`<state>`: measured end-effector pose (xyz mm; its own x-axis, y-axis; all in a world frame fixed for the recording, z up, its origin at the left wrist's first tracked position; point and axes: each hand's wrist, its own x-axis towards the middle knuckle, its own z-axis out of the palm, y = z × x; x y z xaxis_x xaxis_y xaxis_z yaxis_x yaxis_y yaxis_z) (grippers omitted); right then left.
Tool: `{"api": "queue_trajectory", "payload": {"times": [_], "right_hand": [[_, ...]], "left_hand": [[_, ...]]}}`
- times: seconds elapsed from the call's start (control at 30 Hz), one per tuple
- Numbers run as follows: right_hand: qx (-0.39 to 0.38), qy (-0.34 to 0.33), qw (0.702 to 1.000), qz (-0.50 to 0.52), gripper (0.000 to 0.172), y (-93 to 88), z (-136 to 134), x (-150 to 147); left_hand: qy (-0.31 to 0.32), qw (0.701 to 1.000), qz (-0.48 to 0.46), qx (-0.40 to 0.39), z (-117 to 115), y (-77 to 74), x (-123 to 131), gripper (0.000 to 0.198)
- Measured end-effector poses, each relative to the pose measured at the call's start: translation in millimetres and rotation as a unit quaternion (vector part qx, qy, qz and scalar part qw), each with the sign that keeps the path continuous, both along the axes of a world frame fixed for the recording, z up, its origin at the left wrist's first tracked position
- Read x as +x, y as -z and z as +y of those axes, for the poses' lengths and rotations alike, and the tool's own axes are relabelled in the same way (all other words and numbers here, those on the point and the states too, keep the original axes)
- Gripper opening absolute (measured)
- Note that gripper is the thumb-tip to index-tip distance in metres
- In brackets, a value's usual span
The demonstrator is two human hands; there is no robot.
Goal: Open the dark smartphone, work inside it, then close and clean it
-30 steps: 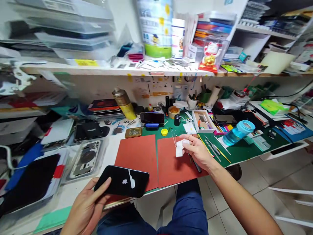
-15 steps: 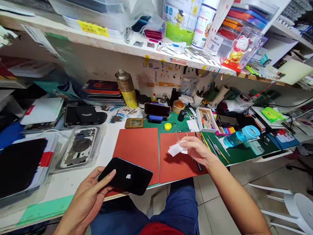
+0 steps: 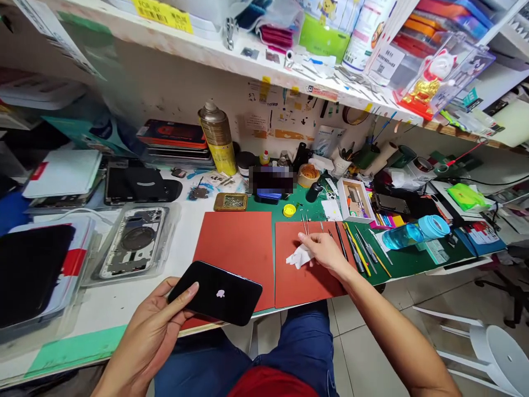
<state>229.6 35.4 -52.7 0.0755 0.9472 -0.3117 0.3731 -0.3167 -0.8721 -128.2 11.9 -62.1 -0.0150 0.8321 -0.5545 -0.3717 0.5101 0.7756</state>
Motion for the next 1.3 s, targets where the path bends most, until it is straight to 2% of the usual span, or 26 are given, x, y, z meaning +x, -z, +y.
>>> {"api": "queue_trajectory", "payload": {"times": [0.07, 0.13, 0.17, 0.23, 0.4, 0.5, 0.57, 0.67, 0.77, 0.9, 1.07, 1.13, 1.17, 1.23, 1.3], "right_hand": [[0.032, 0.001, 0.995, -0.096, 0.057, 1.1, -6, 5], [0.077, -0.007, 0.981, -0.180, 0.038, -3.9, -11, 11], [0.100, -0.022, 0.972, -0.212, 0.029, -7.6, -13, 14], [0.137, -0.075, 0.955, -0.250, 0.022, -15.2, -14, 18], [0.158, -0.237, 0.927, -0.244, 0.027, -20.5, -8, 16], [0.148, -0.266, 0.927, -0.217, 0.025, -18.2, -6, 14], [0.142, -0.253, 0.938, -0.189, 0.018, -19.1, -5, 13], [0.131, -0.192, 0.965, -0.123, 0.008, -25.8, -5, 13], [0.091, -0.112, 0.989, -0.034, 0.021, -32.5, -8, 12], [0.029, -0.030, 0.997, 0.069, 0.038, -30.8, -11, 7], [0.020, 0.015, 0.995, 0.098, 0.056, -33.8, -7, 1], [0.048, 0.028, 0.996, 0.071, 0.062, -43.9, 6, 4], [0.069, 0.039, 0.996, 0.048, 0.060, -50.7, 18, 7], [0.122, 0.065, 0.990, -0.016, 0.050, -66.1, 51, 16], [0.171, 0.091, 0.976, -0.102, 0.041, -80.3, 97, 24]], "left_hand": [[0.004, 1.000, 0.005, 0.000, -1, 1.1, 0, 0.059], [0.004, 1.000, 0.005, -0.004, -1, 1.8, 1, 0.060], [0.002, 1.000, 0.004, -0.006, -1, 1.9, 1, 0.061], [-0.003, 1.000, 0.004, -0.008, 0, 1.6, 2, 0.062], [-0.005, 1.000, 0.013, -0.009, 2, 0.6, 4, 0.063], [-0.005, 1.000, 0.018, -0.014, 1, 1.6, 4, 0.064], [-0.007, 1.000, 0.018, -0.017, -1, 2.2, 4, 0.064], [-0.008, 1.000, 0.017, -0.017, -2, 1.8, 3, 0.064], [0.000, 1.000, 0.018, -0.016, -1, 0.2, 2, 0.063], [0.007, 1.000, 0.002, -0.027, -1, -1.7, 2, 0.065], [-0.009, 1.000, -0.017, -0.007, -3, -1.6, 4, 0.062], [-0.037, 0.999, -0.024, 0.009, -3, -2.4, 6, 0.062], [-0.056, 0.998, -0.031, 0.018, -3, -3.4, 8, 0.062], [-0.114, 0.992, -0.051, 0.019, -2, -6.5, 13, 0.055], [-0.170, 0.982, -0.079, -0.009, -1, -10.6, 19, 0.037]]}}
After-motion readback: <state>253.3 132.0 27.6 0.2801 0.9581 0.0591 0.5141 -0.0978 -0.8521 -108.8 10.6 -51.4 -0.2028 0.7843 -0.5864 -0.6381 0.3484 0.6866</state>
